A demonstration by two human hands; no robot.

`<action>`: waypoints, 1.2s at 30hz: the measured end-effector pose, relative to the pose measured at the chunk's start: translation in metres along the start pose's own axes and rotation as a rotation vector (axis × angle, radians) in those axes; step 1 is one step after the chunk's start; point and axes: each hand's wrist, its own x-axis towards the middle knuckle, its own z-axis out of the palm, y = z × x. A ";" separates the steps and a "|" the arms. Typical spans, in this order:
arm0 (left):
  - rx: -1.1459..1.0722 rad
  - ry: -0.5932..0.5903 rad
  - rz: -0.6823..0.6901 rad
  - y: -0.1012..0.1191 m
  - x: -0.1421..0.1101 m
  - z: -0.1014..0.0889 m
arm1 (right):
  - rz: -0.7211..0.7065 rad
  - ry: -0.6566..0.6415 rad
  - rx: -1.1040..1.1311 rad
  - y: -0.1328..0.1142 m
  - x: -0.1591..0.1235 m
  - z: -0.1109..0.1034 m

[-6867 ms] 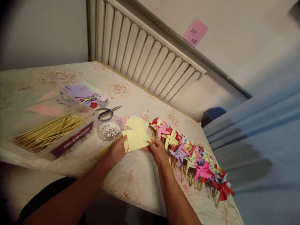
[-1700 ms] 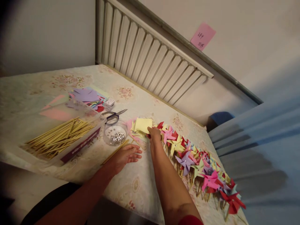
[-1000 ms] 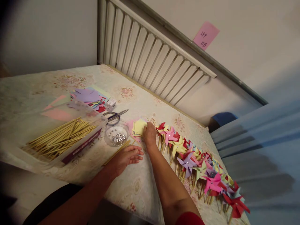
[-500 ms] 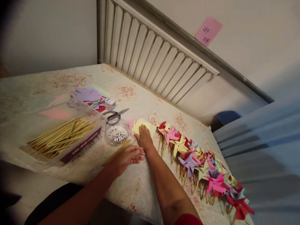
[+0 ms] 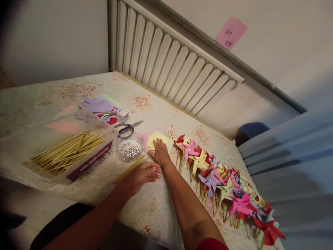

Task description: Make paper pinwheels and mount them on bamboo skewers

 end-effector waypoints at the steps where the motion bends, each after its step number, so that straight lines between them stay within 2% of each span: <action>1: 0.002 -0.001 0.001 -0.001 0.001 0.000 | 0.003 -0.006 0.032 0.001 0.000 -0.002; 7: 0.008 0.001 0.012 -0.006 0.006 -0.001 | -0.004 0.017 0.121 0.004 0.003 -0.015; 19: -0.030 0.028 0.042 -0.006 0.007 -0.003 | -0.142 -0.122 -0.152 -0.021 0.011 -0.040; 29: -0.068 0.065 0.049 -0.002 0.003 0.000 | -0.133 -0.035 -0.164 -0.021 0.007 -0.030; 36: -0.054 0.061 0.032 -0.001 0.004 0.000 | 0.035 0.081 -0.024 -0.017 0.000 -0.039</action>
